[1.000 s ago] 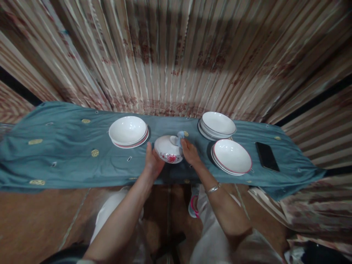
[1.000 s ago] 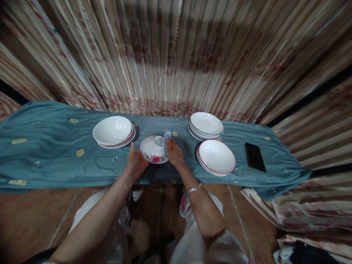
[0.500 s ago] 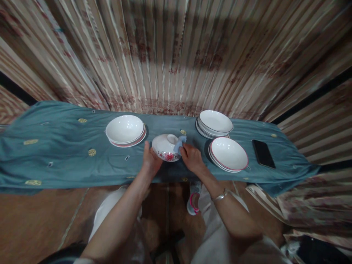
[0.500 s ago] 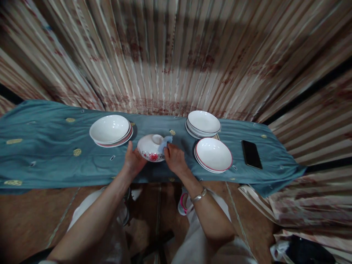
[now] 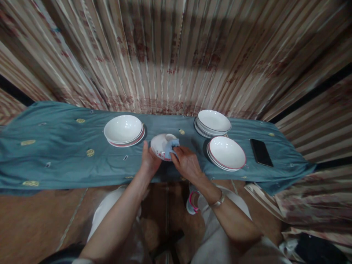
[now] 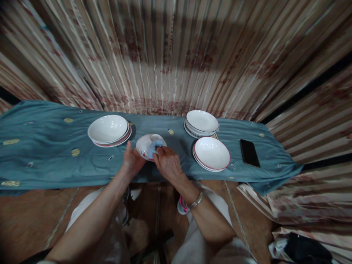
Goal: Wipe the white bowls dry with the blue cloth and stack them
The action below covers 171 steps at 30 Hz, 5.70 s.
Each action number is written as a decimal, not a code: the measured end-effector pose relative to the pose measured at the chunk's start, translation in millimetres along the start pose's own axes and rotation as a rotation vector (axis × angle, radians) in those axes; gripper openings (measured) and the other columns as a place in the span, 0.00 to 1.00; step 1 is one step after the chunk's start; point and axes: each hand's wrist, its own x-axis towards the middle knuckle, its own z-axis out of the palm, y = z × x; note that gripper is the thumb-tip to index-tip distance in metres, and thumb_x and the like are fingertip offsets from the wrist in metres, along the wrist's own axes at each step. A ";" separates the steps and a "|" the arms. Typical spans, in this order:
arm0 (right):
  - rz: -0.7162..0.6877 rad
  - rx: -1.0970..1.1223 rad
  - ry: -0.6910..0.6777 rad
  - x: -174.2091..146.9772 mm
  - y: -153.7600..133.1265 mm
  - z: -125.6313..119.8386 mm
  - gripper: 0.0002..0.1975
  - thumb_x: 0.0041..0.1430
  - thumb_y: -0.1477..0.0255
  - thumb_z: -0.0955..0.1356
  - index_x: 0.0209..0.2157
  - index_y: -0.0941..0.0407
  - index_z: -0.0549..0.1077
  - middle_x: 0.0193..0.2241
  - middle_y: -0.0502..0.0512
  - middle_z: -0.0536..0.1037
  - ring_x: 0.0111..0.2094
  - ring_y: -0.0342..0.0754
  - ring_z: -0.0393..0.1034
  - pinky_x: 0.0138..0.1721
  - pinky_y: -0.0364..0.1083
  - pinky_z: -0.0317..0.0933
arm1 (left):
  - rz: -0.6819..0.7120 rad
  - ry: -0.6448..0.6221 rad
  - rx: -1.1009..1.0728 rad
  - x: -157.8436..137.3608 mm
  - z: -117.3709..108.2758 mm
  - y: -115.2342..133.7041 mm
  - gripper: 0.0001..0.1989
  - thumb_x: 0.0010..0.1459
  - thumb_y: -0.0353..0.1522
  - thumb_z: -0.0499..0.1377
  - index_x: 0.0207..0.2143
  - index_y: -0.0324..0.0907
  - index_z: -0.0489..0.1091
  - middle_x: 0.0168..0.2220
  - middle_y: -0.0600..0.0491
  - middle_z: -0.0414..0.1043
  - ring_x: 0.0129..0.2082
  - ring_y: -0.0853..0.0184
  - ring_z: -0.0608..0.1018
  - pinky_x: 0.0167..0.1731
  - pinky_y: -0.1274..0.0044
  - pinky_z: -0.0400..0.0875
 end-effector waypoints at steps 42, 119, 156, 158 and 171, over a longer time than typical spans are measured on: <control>-0.092 -0.041 0.161 31.3 8.4 17.0 0.20 0.72 0.64 0.60 0.54 0.64 0.73 0.53 0.71 0.76 0.51 0.58 0.71 0.60 0.57 0.57 | 0.012 -0.079 0.017 1.7 -3.9 -2.0 0.33 0.69 0.48 0.42 0.56 0.31 0.70 0.49 0.39 0.79 0.59 0.52 0.75 0.60 0.63 0.68; 0.140 0.661 0.307 28.0 27.8 -1.9 0.21 0.66 0.56 0.61 0.24 0.54 0.66 0.21 0.48 0.68 0.23 0.44 0.63 0.28 0.43 0.55 | 0.279 -0.169 0.267 -6.1 1.8 -19.8 0.27 0.42 0.26 0.69 0.49 0.40 0.76 0.34 0.51 0.83 0.39 0.58 0.83 0.46 0.70 0.72; 0.419 0.459 0.178 34.3 65.5 -6.8 0.18 0.67 0.61 0.60 0.40 0.56 0.78 0.27 0.50 0.78 0.30 0.48 0.71 0.33 0.43 0.58 | 0.831 -0.385 2.112 -16.3 -10.0 -25.4 0.21 0.59 0.19 0.49 0.46 0.42 0.76 0.44 0.43 0.81 0.49 0.56 0.81 0.66 0.42 0.38; 0.431 0.335 0.106 34.7 69.1 -7.9 0.17 0.68 0.64 0.61 0.43 0.55 0.79 0.32 0.53 0.81 0.34 0.49 0.73 0.34 0.43 0.59 | 0.847 -0.419 2.114 -16.8 -10.0 -25.8 0.20 0.58 0.18 0.50 0.43 0.42 0.77 0.45 0.43 0.81 0.50 0.55 0.80 0.66 0.41 0.37; 0.379 -0.097 -0.079 38.4 66.5 -2.5 0.15 0.72 0.70 0.59 0.49 0.58 0.75 0.44 0.65 0.81 0.45 0.53 0.76 0.44 0.46 0.64 | 0.893 -0.220 1.849 -1.1 -34.3 -27.2 0.46 0.49 0.30 0.67 0.68 0.42 0.52 0.71 0.35 0.52 0.73 0.46 0.50 0.66 0.43 0.36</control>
